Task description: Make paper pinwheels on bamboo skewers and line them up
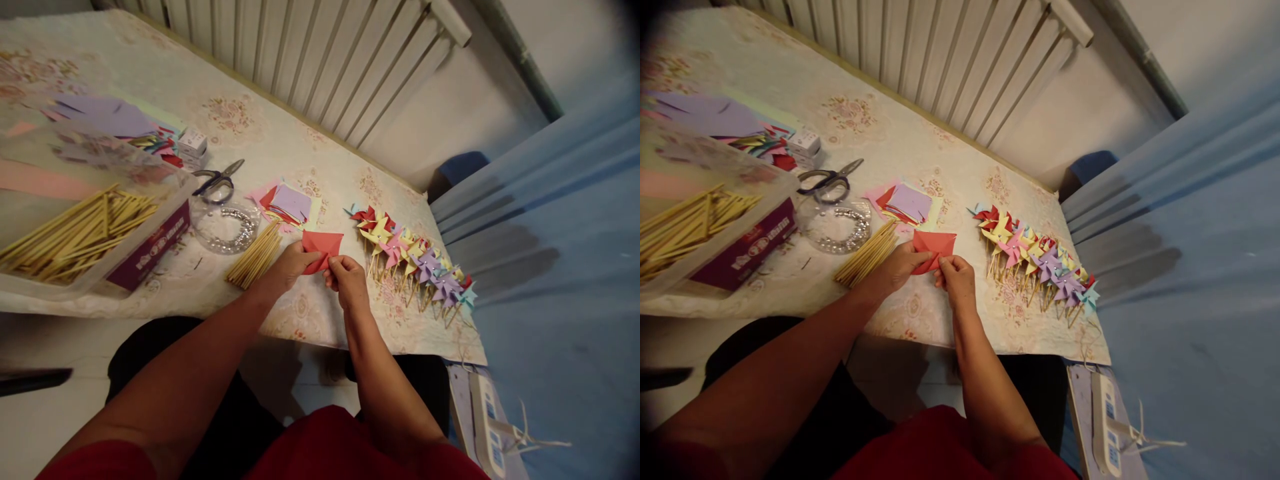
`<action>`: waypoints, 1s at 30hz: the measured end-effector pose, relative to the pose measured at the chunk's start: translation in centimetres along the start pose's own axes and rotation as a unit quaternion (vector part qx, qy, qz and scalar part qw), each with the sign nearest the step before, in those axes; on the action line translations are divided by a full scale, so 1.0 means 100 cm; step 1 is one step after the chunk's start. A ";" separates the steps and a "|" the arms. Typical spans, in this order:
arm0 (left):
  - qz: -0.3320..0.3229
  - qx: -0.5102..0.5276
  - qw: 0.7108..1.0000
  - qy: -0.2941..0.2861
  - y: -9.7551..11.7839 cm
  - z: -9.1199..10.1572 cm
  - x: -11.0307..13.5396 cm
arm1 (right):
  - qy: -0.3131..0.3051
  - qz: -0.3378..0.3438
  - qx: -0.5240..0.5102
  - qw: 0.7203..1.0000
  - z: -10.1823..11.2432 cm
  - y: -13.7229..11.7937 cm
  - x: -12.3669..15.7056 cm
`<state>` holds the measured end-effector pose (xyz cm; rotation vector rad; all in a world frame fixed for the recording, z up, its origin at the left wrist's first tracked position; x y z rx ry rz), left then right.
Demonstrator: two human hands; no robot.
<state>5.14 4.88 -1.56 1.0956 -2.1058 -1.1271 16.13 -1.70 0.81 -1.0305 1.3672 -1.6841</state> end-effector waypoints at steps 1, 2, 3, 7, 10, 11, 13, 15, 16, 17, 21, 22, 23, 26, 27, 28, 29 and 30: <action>0.003 0.003 1.000 0.002 -0.001 0.000 -0.001 | 0.008 0.001 0.003 1.000 0.000 0.000 0.000; 0.007 0.006 1.000 0.005 -0.003 0.001 -0.002 | 0.014 0.002 0.006 1.000 0.000 0.000 -0.001; 0.011 0.008 1.000 0.008 -0.004 0.001 -0.002 | 0.019 0.004 0.010 1.000 0.000 0.000 -0.001; 0.017 0.009 1.000 0.008 -0.004 0.001 -0.002 | 0.035 0.016 0.025 0.999 -0.001 0.001 -0.003; 0.017 0.015 1.000 0.013 -0.002 0.000 -0.001 | 0.048 0.024 0.038 0.998 0.000 0.002 -0.004; 0.017 0.017 1.000 0.016 -0.001 0.000 -0.001 | 0.051 0.025 0.043 0.997 0.000 0.003 -0.005; 0.016 0.017 1.000 0.020 0.000 0.000 0.000 | 0.054 0.026 0.050 0.997 0.000 0.004 -0.006; 0.017 0.013 0.999 0.024 0.002 0.000 0.001 | 0.056 0.025 0.055 0.997 0.000 0.005 -0.006; 0.019 0.011 0.999 0.024 0.003 -0.001 0.002 | 0.056 0.025 0.058 0.996 0.000 0.005 -0.006; 0.021 0.008 0.999 0.024 0.004 -0.001 0.003 | 0.057 0.025 0.061 0.996 0.000 0.005 -0.006; 0.025 0.007 1.000 0.016 0.007 -0.003 0.005 | 0.057 0.023 0.071 0.996 0.000 0.005 -0.006; 0.025 0.008 1.000 0.017 0.007 -0.003 0.005 | 0.058 0.023 0.071 0.996 0.000 0.005 -0.006; 0.026 0.008 0.999 0.018 0.007 -0.003 0.005 | 0.058 0.023 0.072 0.995 0.000 0.005 -0.006; 0.023 0.007 1.000 0.019 0.006 -0.003 0.004 | 0.057 0.027 0.077 0.995 0.000 0.005 -0.006; 0.022 0.006 1.000 0.018 0.006 -0.002 0.004 | 0.056 0.028 0.080 0.995 0.000 0.005 -0.006; 0.022 0.005 1.000 0.018 0.006 -0.002 0.004 | 0.056 0.028 0.082 0.995 -0.001 0.005 -0.006; 0.022 0.003 1.000 0.019 0.006 -0.002 0.004 | 0.056 0.028 0.084 0.994 -0.001 0.005 -0.006; 0.023 0.001 1.000 0.021 0.006 -0.002 0.004 | 0.056 0.028 0.086 0.994 -0.001 0.004 -0.006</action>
Point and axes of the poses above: each hand's wrist, its own x-axis away from the middle knuckle, its own z-axis out of the back of the hand, y = z × x, the point moved 5 cm from there along -x, towards the middle knuckle, and after that the axes turned 2 degrees about -x, right-handed, at the moved point
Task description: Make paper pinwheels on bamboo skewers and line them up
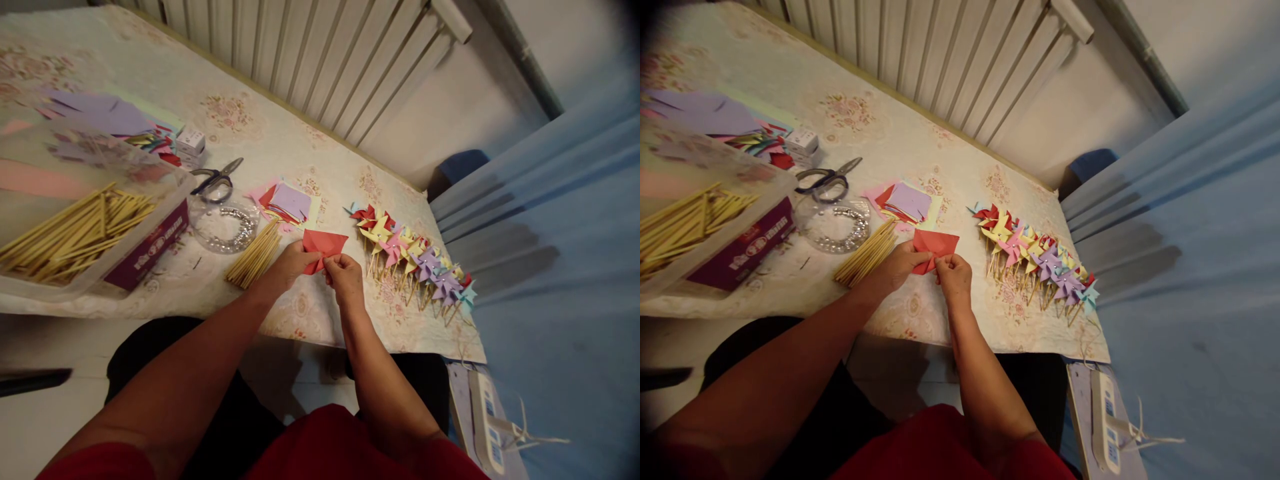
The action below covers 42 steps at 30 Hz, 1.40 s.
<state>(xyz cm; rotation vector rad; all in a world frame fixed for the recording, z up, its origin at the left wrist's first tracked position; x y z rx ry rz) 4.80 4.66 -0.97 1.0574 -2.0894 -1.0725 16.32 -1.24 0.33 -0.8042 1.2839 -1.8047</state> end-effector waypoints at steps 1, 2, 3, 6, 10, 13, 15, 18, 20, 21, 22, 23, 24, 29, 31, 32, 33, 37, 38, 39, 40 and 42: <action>0.000 -0.001 1.000 0.001 0.000 0.000 0.000 | 0.000 0.000 0.000 1.000 0.000 -0.001 0.000; -0.001 -0.001 1.000 0.001 0.000 0.000 0.000 | -0.001 0.000 -0.001 1.000 0.000 -0.001 0.000; -0.002 -0.001 1.000 0.000 0.000 0.000 0.000 | -0.001 0.000 -0.002 1.000 0.000 -0.002 0.000; -0.005 -0.008 1.000 -0.004 -0.001 0.001 0.000 | -0.004 -0.001 -0.002 1.000 0.000 -0.003 0.001; -0.006 -0.022 1.000 -0.006 -0.004 0.002 -0.002 | -0.007 -0.001 -0.002 1.000 -0.001 -0.002 0.001; -0.019 -0.036 0.999 -0.006 -0.007 0.004 -0.006 | -0.009 -0.007 -0.006 1.000 -0.002 -0.001 0.001; -0.027 -0.045 0.999 -0.009 -0.009 0.004 -0.008 | -0.010 -0.012 -0.009 1.000 -0.002 -0.001 0.001; -0.028 -0.057 0.998 -0.021 -0.012 0.005 -0.009 | 0.024 -0.003 0.001 1.000 0.008 -0.002 0.000; -0.018 -0.056 0.998 -0.029 -0.013 0.007 -0.008 | 0.084 0.015 0.016 0.996 0.022 -0.004 -0.002; -0.011 -0.053 0.998 -0.034 -0.013 0.007 -0.007 | 0.113 0.025 0.022 0.993 0.031 -0.006 -0.005; -0.005 -0.050 0.998 -0.040 -0.012 0.007 -0.006 | 0.133 0.034 0.023 0.990 0.040 -0.007 -0.008; 0.000 -0.050 0.998 -0.045 -0.012 0.007 -0.006 | 0.141 0.043 0.020 0.989 0.047 -0.009 -0.013; 0.006 -0.052 0.997 -0.054 -0.011 0.007 -0.005 | 0.131 0.046 0.015 0.990 0.053 -0.010 -0.018; 0.031 -0.076 0.990 -0.113 -0.010 0.003 -0.004 | -0.066 0.037 -0.004 0.997 0.059 -0.020 -0.052; 0.047 -0.099 0.986 -0.128 -0.011 0.002 -0.003 | -0.182 0.023 0.022 0.983 0.051 -0.025 -0.058; 0.055 -0.110 0.983 -0.134 -0.012 0.001 -0.002 | -0.229 0.014 0.039 0.973 0.047 -0.027 -0.060; 0.061 -0.119 0.981 -0.138 -0.012 0.001 -0.001 | -0.264 0.005 0.054 0.963 0.043 -0.030 -0.060; 0.060 -0.144 0.979 -0.131 -0.009 -0.002 0.003 | -0.338 -0.041 0.084 0.936 0.029 -0.036 -0.055; 0.059 -0.148 0.979 -0.130 -0.008 -0.003 0.003 | -0.352 -0.054 0.091 0.930 0.025 -0.037 -0.053; 0.059 -0.153 0.978 -0.131 -0.007 -0.003 0.004 | -0.363 -0.063 0.100 0.924 0.023 -0.038 -0.051; 0.059 -0.157 0.977 -0.133 -0.007 -0.004 0.004 | -0.372 -0.067 0.112 0.919 0.020 -0.039 -0.049; 0.060 -0.167 0.975 -0.131 -0.006 -0.005 0.005 | -0.381 -0.061 0.141 0.912 0.016 -0.040 -0.046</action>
Point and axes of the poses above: each hand's wrist, its own x-axis away from the middle knuckle, its own z-axis out of the back of the hand, y = z × x, the point moved 5 cm from there along -x, towards the middle knuckle, and after that the axes turned 2 degrees about -x, right-handed, at the moved point
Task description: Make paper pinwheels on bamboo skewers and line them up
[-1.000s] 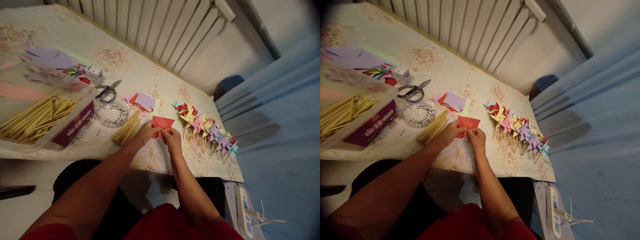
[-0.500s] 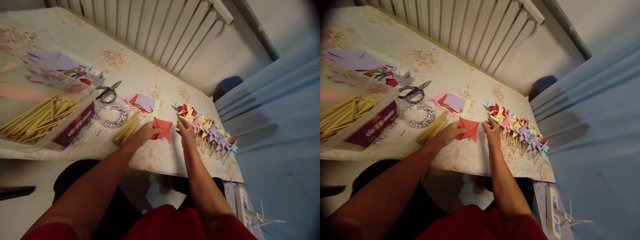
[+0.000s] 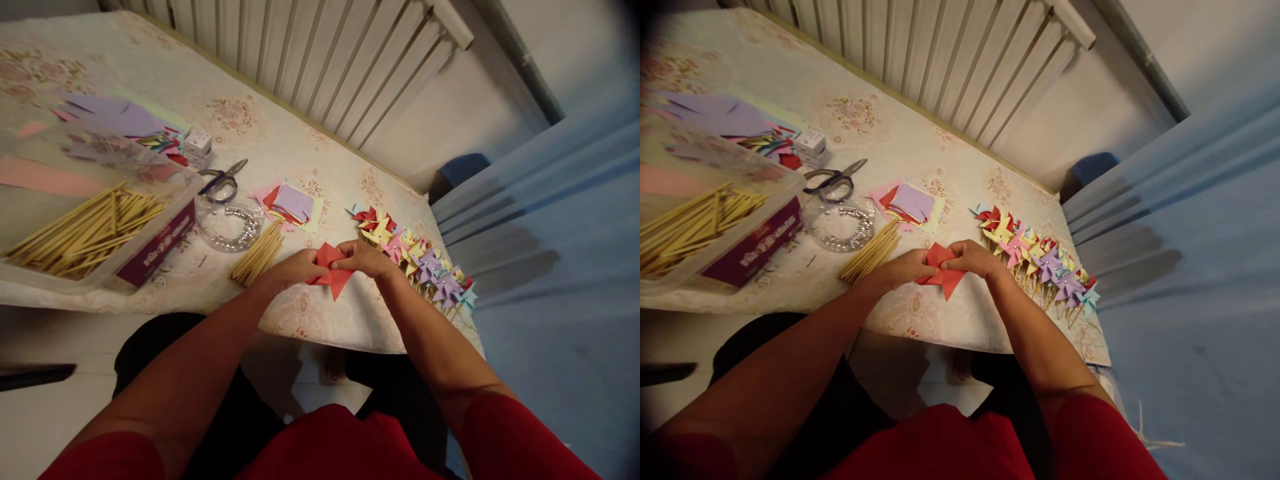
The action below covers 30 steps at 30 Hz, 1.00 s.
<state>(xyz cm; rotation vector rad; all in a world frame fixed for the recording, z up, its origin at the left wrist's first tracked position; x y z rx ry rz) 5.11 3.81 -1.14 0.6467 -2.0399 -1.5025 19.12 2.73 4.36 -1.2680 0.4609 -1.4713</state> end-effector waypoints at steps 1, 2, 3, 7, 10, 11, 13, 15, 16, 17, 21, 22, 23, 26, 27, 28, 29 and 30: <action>0.001 -0.006 1.000 0.001 0.001 0.000 0.001 | -0.001 0.002 0.017 1.000 -0.001 -0.001 0.000; 0.002 -0.012 1.000 0.002 0.002 0.000 0.001 | -0.001 0.006 0.033 0.999 -0.003 -0.003 0.000; 0.003 -0.017 1.000 0.004 0.003 0.000 0.002 | -0.001 0.010 0.049 0.999 -0.004 -0.004 0.000; 0.001 -0.030 0.999 0.012 0.007 -0.001 0.004 | 0.002 0.019 0.098 0.995 -0.010 -0.008 0.001; 0.001 -0.036 0.999 0.011 0.005 -0.001 0.004 | 0.004 0.018 0.112 0.994 -0.013 -0.010 0.002; 0.001 -0.035 0.999 0.012 0.003 0.000 0.003 | 0.006 0.016 0.114 0.993 -0.014 -0.010 0.003; 0.001 -0.026 1.000 0.012 -0.001 0.001 0.001 | 0.011 0.011 0.115 0.993 -0.014 -0.008 0.003; 0.001 -0.006 1.000 0.012 -0.004 0.004 -0.001 | 0.016 0.006 0.102 0.995 -0.012 -0.005 0.002; -0.002 0.010 1.000 0.010 -0.005 0.005 -0.002 | 0.019 0.004 0.088 0.996 -0.011 -0.003 0.002; -0.006 0.029 1.000 0.008 -0.006 0.006 -0.003 | 0.022 0.005 0.069 0.997 -0.010 0.000 0.002; -0.024 0.137 0.990 0.016 -0.006 0.010 -0.004 | 0.071 0.020 -0.033 0.997 -0.003 0.010 -0.001; -0.026 0.165 0.986 0.022 -0.006 0.011 -0.003 | 0.095 0.024 -0.058 0.994 -0.002 0.012 -0.002; -0.028 0.189 0.981 0.029 -0.006 0.011 -0.003 | 0.122 0.027 -0.082 0.989 0.000 0.015 -0.003; -0.028 0.230 0.972 0.047 -0.005 0.010 -0.003 | 0.186 0.032 -0.153 0.970 -0.002 0.023 -0.007; -0.028 0.233 0.971 0.048 -0.006 0.009 -0.003 | 0.198 0.033 -0.174 0.964 -0.004 0.025 -0.008; -0.028 0.232 0.971 0.045 -0.006 0.007 -0.003 | 0.208 0.034 -0.193 0.958 -0.008 0.027 -0.010; -0.030 0.231 0.971 0.043 -0.007 0.005 -0.004 | 0.215 0.034 -0.210 0.953 -0.011 0.028 -0.011; -0.033 0.231 0.972 0.043 -0.008 0.004 -0.004 | 0.223 0.033 -0.224 0.948 -0.015 0.029 -0.013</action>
Point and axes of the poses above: each hand's wrist, its own x-axis away from the middle knuckle, its own z-axis out of the back of the hand, y = z × x, the point moved 5 cm from there along -x, towards the middle knuckle, and after that the axes turned 2 degrees about -x, right-handed, at the moved point
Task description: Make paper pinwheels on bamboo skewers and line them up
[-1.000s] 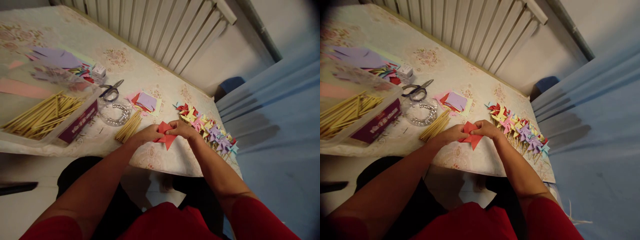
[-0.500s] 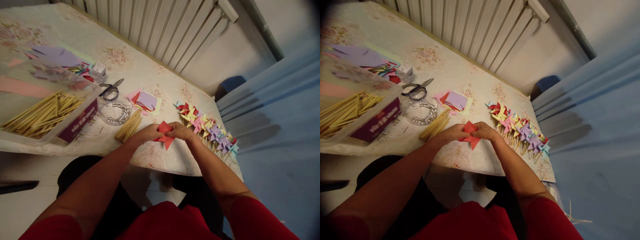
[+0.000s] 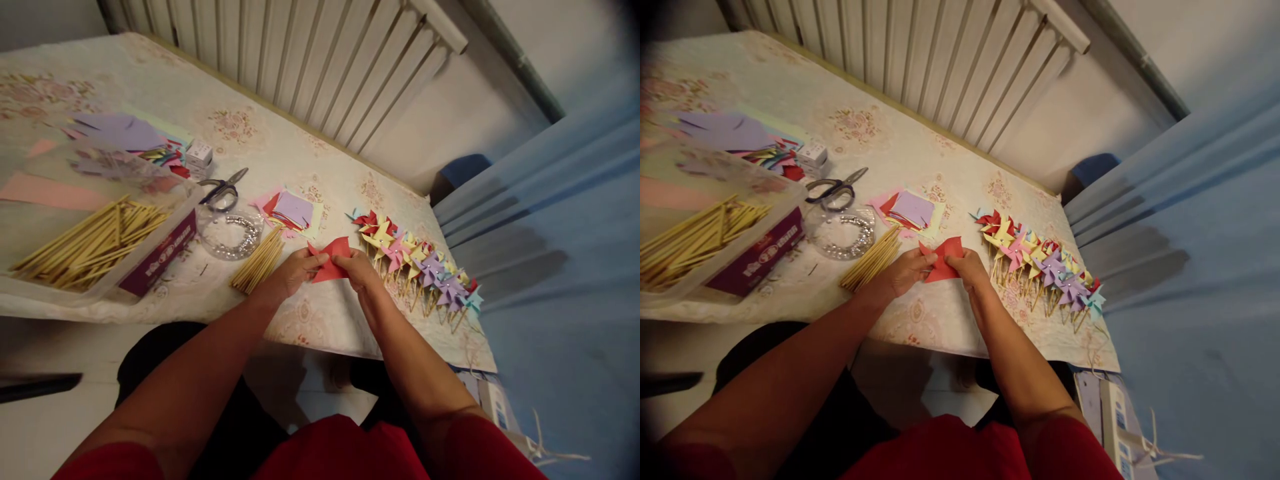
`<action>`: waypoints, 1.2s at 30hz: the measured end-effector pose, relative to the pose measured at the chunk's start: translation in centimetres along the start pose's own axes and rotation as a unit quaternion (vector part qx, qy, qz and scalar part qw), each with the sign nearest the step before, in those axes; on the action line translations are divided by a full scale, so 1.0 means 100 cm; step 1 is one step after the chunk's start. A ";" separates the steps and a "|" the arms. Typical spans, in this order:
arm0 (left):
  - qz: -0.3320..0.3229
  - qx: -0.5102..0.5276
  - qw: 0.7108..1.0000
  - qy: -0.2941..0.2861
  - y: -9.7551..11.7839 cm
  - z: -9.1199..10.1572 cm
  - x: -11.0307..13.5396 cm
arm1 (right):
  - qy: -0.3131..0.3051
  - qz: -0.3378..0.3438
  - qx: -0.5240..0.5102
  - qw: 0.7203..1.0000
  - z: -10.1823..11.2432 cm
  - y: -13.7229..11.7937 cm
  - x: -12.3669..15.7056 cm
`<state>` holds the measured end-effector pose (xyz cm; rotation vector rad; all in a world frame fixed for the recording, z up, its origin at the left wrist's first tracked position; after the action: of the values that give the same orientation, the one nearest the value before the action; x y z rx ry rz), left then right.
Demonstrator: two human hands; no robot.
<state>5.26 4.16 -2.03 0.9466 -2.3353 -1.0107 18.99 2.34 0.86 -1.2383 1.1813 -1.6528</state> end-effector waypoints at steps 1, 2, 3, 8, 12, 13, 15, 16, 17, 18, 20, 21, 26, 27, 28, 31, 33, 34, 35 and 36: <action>-0.006 0.000 1.000 0.003 -0.002 0.000 -0.001 | 0.008 0.000 -0.011 1.000 -0.003 0.003 0.000; -0.012 0.001 1.000 0.012 -0.003 0.001 -0.001 | 0.015 0.000 -0.020 1.000 -0.006 0.005 0.001; -0.020 0.001 0.999 0.028 -0.004 0.003 -0.002 | 0.021 0.001 -0.027 0.999 -0.009 0.007 0.001; -0.027 -0.022 0.994 0.105 -0.008 0.012 -0.003 | 0.055 0.013 -0.057 0.997 -0.019 0.015 0.003; -0.026 -0.038 0.993 0.111 -0.005 0.012 -0.002 | 0.063 0.012 -0.041 0.997 -0.020 0.018 0.003; -0.028 -0.039 0.992 0.115 -0.004 0.011 -0.002 | 0.064 0.011 -0.036 0.997 -0.020 0.018 0.003; -0.029 -0.039 0.992 0.118 -0.003 0.010 -0.001 | 0.063 0.008 -0.033 0.997 -0.020 0.019 0.003; -0.028 -0.039 0.992 0.118 -0.002 0.009 0.000 | 0.061 0.007 -0.035 0.998 -0.020 0.019 0.003; -0.026 -0.039 0.992 0.116 -0.001 0.009 0.000 | 0.058 0.005 -0.041 0.997 -0.020 0.020 0.003; -0.024 -0.042 0.992 0.114 -0.001 0.008 0.001 | 0.053 0.003 -0.051 0.997 -0.021 0.020 0.003; -0.015 -0.050 0.992 0.118 -0.001 0.009 0.001 | 0.043 -0.001 -0.074 0.996 -0.022 0.020 0.004; -0.013 -0.055 0.991 0.121 -0.001 0.010 0.001 | 0.038 -0.002 -0.085 0.996 -0.022 0.019 0.005; -0.032 -0.056 0.993 0.099 0.004 0.010 0.000 | 0.009 0.001 -0.090 0.996 -0.015 0.015 0.009; -0.033 -0.057 0.993 0.097 0.005 0.010 0.000 | 0.011 0.004 -0.084 0.996 -0.012 0.015 0.010; -0.031 -0.059 0.993 0.098 0.006 0.010 0.001 | 0.017 0.010 -0.078 0.997 -0.009 0.014 0.011; -0.022 -0.063 0.991 0.114 0.008 0.010 0.002 | 0.055 0.038 -0.058 0.996 0.003 0.013 0.016; -0.022 -0.059 0.991 0.114 0.008 0.010 0.002 | 0.072 0.061 -0.043 0.995 0.007 0.012 0.020; -0.021 -0.057 0.992 0.112 0.008 0.010 0.002 | 0.079 0.074 -0.034 0.994 0.009 0.012 0.023; -0.020 -0.055 0.992 0.111 0.008 0.010 0.002 | 0.088 0.088 -0.021 0.992 0.010 0.012 0.025; -0.018 -0.051 0.992 0.112 0.008 0.010 0.003 | 0.100 0.104 -0.005 0.990 0.012 0.011 0.028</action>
<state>4.13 4.84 -2.01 1.0103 -2.0708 -0.9744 19.42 -0.84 0.70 -0.9354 1.3919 -1.6432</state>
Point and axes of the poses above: each hand's wrist, its own x-axis away from the middle knuckle, its own z-axis out of the back of the hand, y = z × x, the point moved 5 cm from there along -x, towards the middle knuckle, and after that the axes turned 2 degrees about -x, right-handed, at the moved point
